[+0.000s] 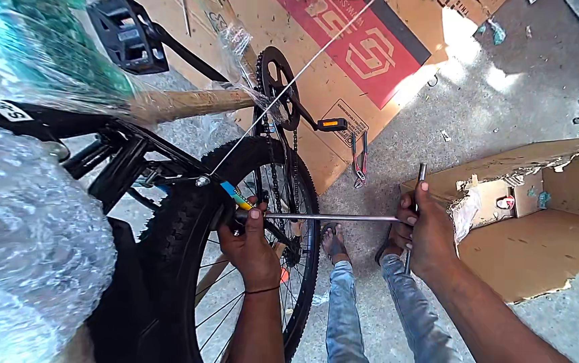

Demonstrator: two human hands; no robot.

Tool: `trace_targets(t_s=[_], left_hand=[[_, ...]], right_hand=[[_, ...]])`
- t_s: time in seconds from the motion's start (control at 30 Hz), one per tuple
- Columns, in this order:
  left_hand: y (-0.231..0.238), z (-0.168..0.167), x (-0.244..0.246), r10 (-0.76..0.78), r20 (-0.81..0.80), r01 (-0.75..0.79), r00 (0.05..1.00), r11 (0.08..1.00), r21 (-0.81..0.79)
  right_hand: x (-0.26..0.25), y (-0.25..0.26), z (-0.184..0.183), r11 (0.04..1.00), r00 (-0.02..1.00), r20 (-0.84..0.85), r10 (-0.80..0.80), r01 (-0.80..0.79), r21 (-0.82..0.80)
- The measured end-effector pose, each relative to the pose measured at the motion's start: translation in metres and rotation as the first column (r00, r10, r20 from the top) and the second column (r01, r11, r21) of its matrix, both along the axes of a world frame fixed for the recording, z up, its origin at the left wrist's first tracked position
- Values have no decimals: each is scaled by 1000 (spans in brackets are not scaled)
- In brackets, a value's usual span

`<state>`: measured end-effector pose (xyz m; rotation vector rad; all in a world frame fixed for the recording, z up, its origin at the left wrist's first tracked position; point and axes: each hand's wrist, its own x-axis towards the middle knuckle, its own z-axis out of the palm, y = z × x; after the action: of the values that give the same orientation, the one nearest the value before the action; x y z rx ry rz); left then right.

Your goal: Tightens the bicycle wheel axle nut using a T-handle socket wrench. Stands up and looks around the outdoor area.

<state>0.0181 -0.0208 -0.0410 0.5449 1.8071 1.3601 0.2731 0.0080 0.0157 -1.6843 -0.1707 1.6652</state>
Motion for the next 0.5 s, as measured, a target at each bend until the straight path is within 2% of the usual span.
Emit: trace_targets(t_s=[0.13,0.27,0.4,0.5], left_hand=[[-1,0,-2,-10,-13,10,1000,1000,-10],[3,-2,0,27,-46,-26,999,1000,14],[6,-4,0,29,-40,-28,999,999,25],[3,-3,1,22,-6,-22,1000,1000,-2]], right_hand=[[-2,19,-17,999,998,58,14,-12,-42],[0,24,-34,999,999,41,31,-30,-31],[2,47,-36,996,995,49,91,-90,-18],[4,37,-34,997,996,47,74,-74,2]])
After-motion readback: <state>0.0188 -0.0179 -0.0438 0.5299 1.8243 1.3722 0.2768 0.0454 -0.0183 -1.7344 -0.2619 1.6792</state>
